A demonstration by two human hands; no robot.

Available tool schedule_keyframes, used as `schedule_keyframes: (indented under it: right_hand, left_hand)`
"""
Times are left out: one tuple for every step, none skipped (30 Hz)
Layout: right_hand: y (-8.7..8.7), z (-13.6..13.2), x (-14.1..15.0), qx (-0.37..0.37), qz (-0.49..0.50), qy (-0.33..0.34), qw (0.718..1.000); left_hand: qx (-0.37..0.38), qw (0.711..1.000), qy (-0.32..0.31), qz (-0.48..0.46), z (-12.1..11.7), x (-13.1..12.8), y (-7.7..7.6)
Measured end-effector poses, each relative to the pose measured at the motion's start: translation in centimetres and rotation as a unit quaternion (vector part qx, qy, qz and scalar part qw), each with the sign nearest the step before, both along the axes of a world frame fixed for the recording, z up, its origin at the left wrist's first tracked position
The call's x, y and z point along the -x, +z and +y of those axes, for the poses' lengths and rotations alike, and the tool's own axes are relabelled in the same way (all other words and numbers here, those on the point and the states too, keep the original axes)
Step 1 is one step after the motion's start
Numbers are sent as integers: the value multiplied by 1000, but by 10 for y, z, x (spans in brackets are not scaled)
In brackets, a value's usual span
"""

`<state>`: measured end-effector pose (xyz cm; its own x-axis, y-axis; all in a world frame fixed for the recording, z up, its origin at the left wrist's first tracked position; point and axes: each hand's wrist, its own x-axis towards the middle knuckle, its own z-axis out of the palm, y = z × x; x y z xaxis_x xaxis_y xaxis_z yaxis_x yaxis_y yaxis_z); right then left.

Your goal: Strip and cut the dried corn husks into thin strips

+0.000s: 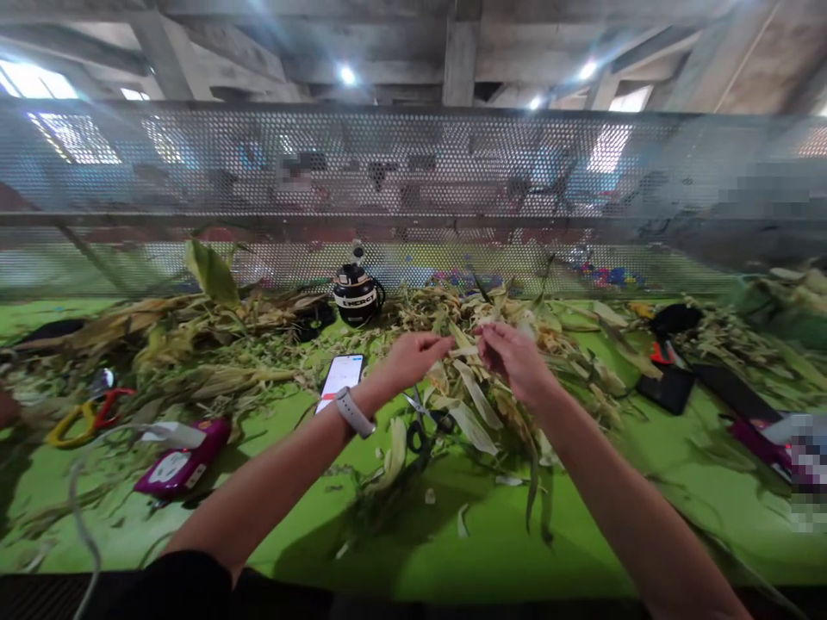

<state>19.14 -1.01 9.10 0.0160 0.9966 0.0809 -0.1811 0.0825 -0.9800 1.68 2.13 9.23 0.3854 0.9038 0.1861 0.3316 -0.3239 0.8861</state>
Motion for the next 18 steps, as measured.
schedule_keyframes:
  right_hand:
    - [-2,0,5,10,-13,21,1000]
    - [-5,0,11,20,-26,48,998]
    - [-8,0,16,32,-37,77,996]
    - [-11,-1,21,42,-45,106,992]
    - [-14,-3,25,51,-49,128,989]
    - [-16,-4,28,57,-51,143,987]
    - [-18,-6,29,60,-51,152,985]
    - [-20,-8,30,60,-50,154,985]
    - [-21,-10,30,61,-47,156,985]
    - [-22,-11,29,62,-41,156,985]
    - [-22,-13,28,64,-31,154,985]
    - [-22,-14,27,65,-16,153,986]
    - [-22,-16,26,67,2,153,986]
    - [-22,-17,26,68,21,154,985]
    - [-22,-18,26,70,40,158,984]
    - [-23,-19,27,71,57,163,982]
    - [-23,-20,29,74,70,168,980]
    - [-24,-21,31,77,79,172,979]
  left_hand:
    - [98,993,-35,-59,-6,-3,-4]
    - [172,977,-54,-115,-12,-5,-9]
    - [217,960,-53,-171,-17,-8,-14]
    - [248,944,-51,-213,-21,-10,-17]
    - [265,932,-49,-243,-24,-11,-20]
    - [273,924,-45,-265,-26,-12,-22]
    - [277,918,-39,-283,-27,-12,-23]
    - [278,912,-32,-298,-28,-12,-23]
    - [279,907,-25,-313,-29,-12,-22]
    - [279,902,-21,-327,-30,-11,-21]
    - [281,897,-28,-340,-32,-11,-21]
    - [283,891,-42,-352,-33,-11,-21]
    - [283,885,-59,-365,-35,-11,-22]
    - [282,878,-73,-379,-37,-11,-24]
    - [280,871,-80,-396,-38,-12,-27]
    - [278,863,-78,-414,-40,-13,-31]
    - [278,856,-69,-430,-40,-13,-34]
    - [280,849,-59,-443,-40,-14,-37]
